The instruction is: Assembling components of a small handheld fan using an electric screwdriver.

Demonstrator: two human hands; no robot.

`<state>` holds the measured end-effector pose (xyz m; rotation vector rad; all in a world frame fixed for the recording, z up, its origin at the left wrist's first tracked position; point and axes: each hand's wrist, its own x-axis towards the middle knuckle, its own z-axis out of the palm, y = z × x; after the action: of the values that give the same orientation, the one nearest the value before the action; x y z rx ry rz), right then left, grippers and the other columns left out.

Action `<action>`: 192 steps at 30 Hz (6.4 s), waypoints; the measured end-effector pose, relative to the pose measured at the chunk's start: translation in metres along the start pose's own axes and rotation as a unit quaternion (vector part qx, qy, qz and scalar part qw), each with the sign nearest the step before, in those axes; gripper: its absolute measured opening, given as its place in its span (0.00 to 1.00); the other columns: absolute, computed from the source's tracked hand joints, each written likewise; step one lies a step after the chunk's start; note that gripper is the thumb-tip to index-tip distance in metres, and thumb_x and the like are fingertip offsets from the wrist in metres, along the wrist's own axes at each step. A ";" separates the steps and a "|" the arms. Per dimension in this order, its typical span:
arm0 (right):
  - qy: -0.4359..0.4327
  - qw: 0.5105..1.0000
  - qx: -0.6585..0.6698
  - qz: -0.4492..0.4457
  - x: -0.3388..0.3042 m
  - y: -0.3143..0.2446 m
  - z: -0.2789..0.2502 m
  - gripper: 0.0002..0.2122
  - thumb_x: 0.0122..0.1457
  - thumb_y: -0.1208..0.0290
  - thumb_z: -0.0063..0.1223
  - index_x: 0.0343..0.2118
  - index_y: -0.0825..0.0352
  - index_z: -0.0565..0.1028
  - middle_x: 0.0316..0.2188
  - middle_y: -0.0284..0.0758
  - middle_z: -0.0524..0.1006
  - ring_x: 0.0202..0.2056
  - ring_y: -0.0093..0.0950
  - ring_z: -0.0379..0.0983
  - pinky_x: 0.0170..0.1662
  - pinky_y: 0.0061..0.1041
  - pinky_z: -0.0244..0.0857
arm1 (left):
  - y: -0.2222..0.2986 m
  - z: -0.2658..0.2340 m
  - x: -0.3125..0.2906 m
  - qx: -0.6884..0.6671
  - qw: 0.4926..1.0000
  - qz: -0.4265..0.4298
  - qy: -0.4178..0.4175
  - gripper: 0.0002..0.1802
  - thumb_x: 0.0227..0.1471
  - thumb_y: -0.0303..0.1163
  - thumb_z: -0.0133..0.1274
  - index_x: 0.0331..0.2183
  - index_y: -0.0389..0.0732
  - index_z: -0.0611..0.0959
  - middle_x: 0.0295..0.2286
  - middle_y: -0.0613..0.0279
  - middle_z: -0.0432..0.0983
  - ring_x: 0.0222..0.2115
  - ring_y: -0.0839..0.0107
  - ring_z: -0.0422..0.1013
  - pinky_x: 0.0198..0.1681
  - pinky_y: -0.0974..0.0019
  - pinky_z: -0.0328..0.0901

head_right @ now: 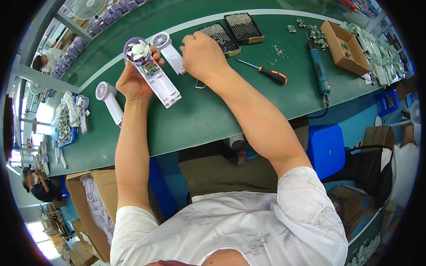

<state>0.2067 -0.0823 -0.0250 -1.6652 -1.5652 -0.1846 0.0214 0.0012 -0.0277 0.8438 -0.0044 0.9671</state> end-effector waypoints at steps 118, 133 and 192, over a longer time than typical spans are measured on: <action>-0.153 0.934 0.323 0.003 -0.010 -0.022 -0.030 0.06 0.48 0.75 0.63 0.28 0.71 0.78 0.18 0.26 0.74 0.20 0.11 0.66 0.24 0.13 0.60 | 0.012 0.013 -0.003 0.212 0.966 -0.150 0.011 0.28 0.43 0.27 0.65 0.48 0.32 0.75 0.39 0.56 0.79 0.38 0.66 0.76 0.45 0.63 0.70; -0.199 0.906 0.364 0.083 -0.006 -0.017 -0.023 0.07 0.52 0.74 0.64 0.31 0.72 0.81 0.24 0.29 0.80 0.24 0.13 0.71 0.26 0.15 0.64 | 0.009 0.011 -0.002 0.270 0.954 -0.123 0.039 0.28 0.40 0.27 0.66 0.46 0.32 0.76 0.35 0.58 0.79 0.32 0.71 0.74 0.35 0.69 0.67; -0.253 0.849 0.403 0.230 -0.003 -0.039 -0.039 0.12 0.62 0.72 0.54 0.36 0.80 0.75 0.27 0.46 0.82 0.26 0.30 0.81 0.29 0.25 0.77 | 0.017 0.011 -0.002 0.334 0.938 -0.097 -0.011 0.33 0.41 0.24 0.67 0.51 0.31 0.72 0.39 0.51 0.79 0.38 0.63 0.78 0.37 0.61 0.76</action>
<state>0.1879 -0.1138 0.0161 -1.3619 -1.2463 1.1019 0.0118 -0.0022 -0.0098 1.4490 0.4030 0.7718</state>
